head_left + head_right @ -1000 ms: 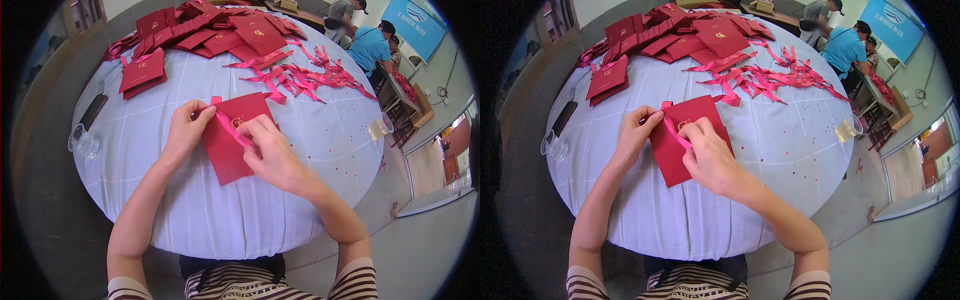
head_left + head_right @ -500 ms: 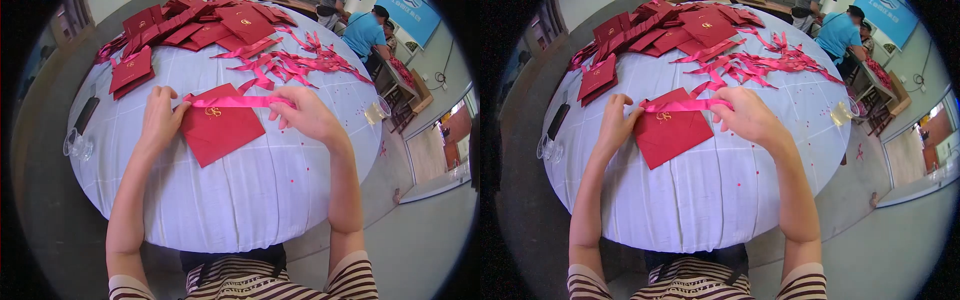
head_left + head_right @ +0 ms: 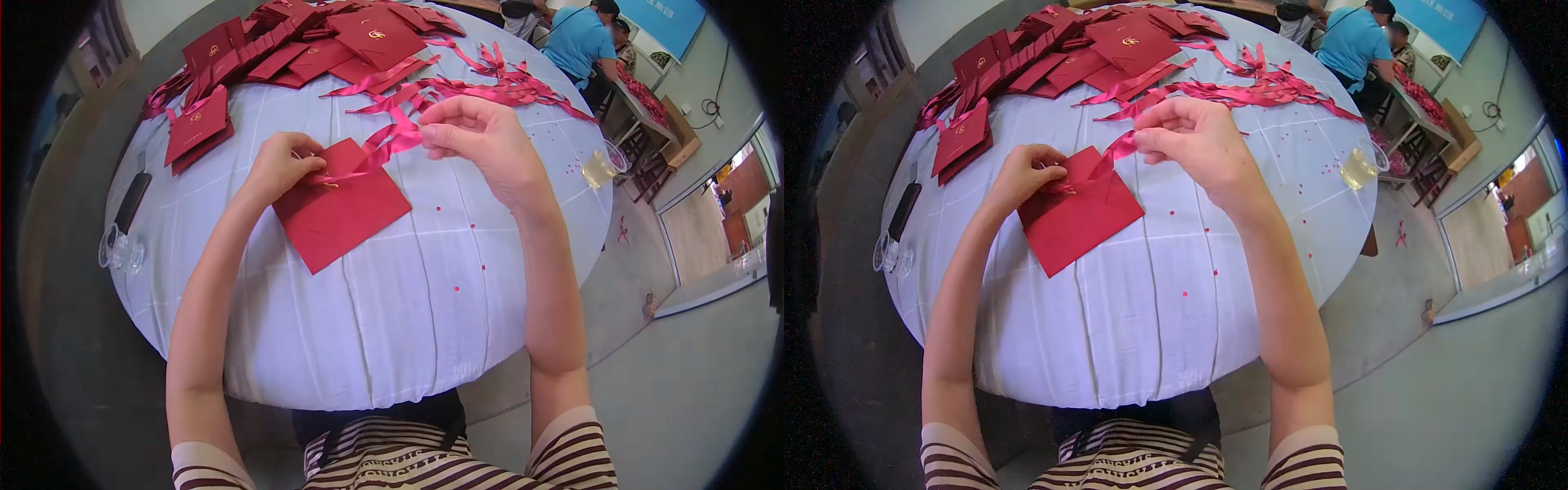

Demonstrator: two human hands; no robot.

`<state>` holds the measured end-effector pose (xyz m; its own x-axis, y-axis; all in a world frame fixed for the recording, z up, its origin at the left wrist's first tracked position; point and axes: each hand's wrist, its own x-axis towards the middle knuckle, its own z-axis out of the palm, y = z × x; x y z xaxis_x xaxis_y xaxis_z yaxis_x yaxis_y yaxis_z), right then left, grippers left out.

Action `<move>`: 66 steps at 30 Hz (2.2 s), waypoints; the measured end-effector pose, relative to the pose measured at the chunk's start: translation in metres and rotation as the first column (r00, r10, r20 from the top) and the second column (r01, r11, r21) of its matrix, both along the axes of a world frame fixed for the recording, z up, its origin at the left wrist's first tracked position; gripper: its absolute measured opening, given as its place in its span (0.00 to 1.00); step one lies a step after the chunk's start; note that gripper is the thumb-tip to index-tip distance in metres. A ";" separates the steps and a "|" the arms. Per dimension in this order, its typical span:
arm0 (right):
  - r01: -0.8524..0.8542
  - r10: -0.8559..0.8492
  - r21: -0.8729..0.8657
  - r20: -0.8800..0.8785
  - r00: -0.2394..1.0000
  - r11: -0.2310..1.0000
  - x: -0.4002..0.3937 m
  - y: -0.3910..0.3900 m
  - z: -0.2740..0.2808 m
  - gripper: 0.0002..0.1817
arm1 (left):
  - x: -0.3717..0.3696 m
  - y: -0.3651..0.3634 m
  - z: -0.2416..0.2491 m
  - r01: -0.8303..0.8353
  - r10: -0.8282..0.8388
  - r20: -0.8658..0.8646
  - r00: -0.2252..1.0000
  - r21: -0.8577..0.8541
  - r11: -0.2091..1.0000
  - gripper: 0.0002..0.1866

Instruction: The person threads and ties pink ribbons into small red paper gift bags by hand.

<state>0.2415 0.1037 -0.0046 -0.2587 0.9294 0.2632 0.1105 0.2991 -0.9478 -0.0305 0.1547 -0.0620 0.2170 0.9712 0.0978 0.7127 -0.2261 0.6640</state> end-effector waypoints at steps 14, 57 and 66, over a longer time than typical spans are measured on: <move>-0.360 0.314 0.055 -0.622 0.717 0.932 -0.014 -0.011 0.009 0.21 | 0.031 -0.070 0.080 -0.020 -0.040 0.220 0.975 0.263 0.965 0.12; -0.532 0.128 0.021 -0.978 0.164 0.846 -0.013 0.001 -0.003 0.19 | 0.017 -0.088 0.070 0.009 -0.062 0.098 0.993 0.468 0.884 0.06; -0.467 0.285 -0.145 -0.625 0.726 0.872 -0.041 -0.020 -0.012 0.17 | 0.026 -0.103 0.076 0.098 -0.050 -0.100 0.994 0.556 0.825 0.06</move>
<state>0.2004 0.0836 -0.0161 -0.4896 0.8414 0.2289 -0.5371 -0.0843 -0.8393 -0.0048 0.0514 0.0137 0.3161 0.7354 0.5994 0.7224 -0.5961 0.3504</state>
